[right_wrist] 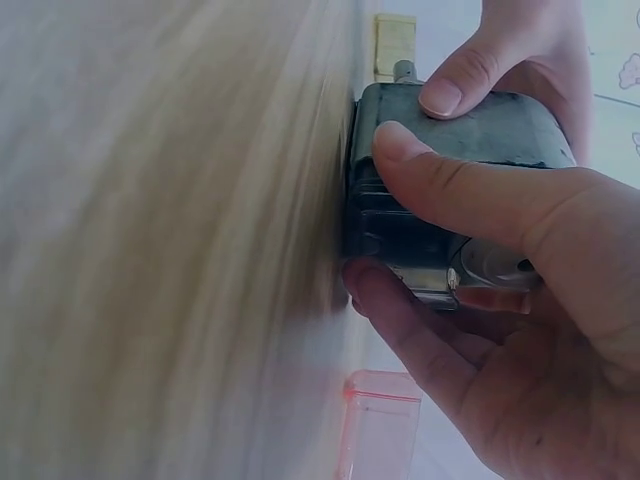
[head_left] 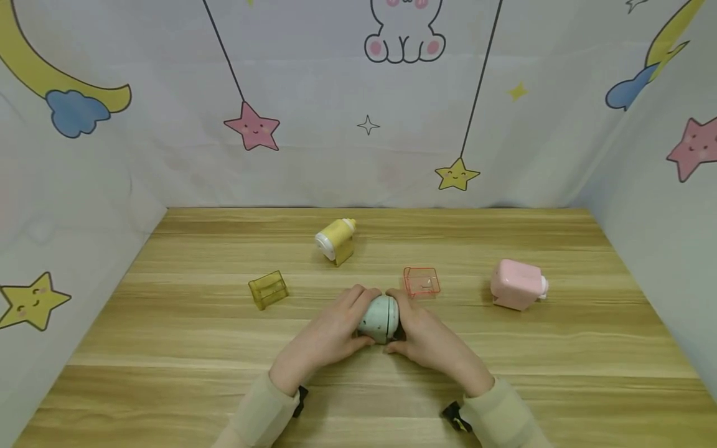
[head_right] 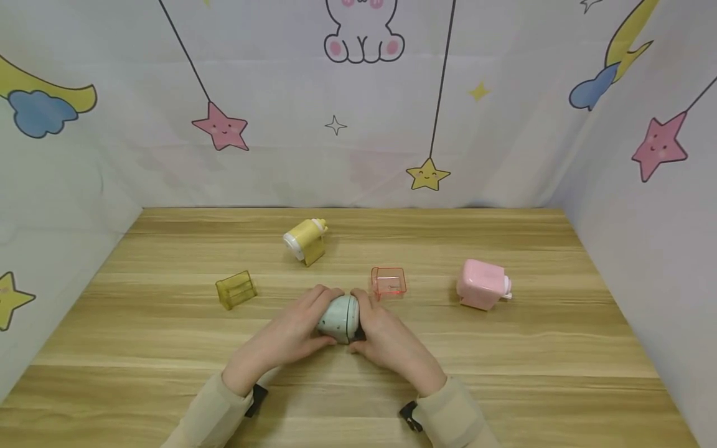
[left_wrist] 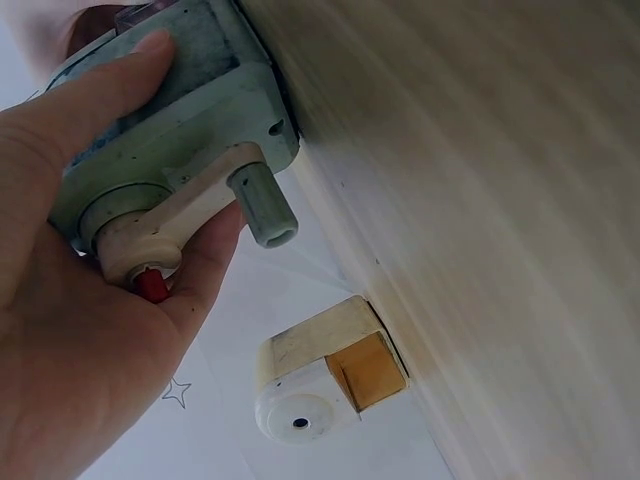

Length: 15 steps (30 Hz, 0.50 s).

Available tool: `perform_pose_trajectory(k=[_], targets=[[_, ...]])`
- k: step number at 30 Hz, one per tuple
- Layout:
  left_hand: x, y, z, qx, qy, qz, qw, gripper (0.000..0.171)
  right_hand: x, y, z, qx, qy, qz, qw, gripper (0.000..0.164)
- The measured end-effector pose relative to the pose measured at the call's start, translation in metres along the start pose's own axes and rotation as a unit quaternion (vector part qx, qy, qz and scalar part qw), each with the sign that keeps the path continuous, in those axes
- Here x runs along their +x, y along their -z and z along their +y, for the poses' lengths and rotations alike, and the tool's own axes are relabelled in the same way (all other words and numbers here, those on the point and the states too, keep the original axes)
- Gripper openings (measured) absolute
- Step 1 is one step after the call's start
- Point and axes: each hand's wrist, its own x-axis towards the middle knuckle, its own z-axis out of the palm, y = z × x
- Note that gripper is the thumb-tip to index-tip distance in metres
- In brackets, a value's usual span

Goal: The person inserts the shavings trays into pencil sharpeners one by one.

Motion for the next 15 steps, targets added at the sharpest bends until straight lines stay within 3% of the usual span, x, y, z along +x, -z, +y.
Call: perform_pose_trajectory(k=[15], targets=[[0.0005,0.0004,0.0,0.003,-0.001,0.001,1.0,0.073,0.0066,-0.0039,0.0017,0.048,0.002,0.004,0.999,0.09]])
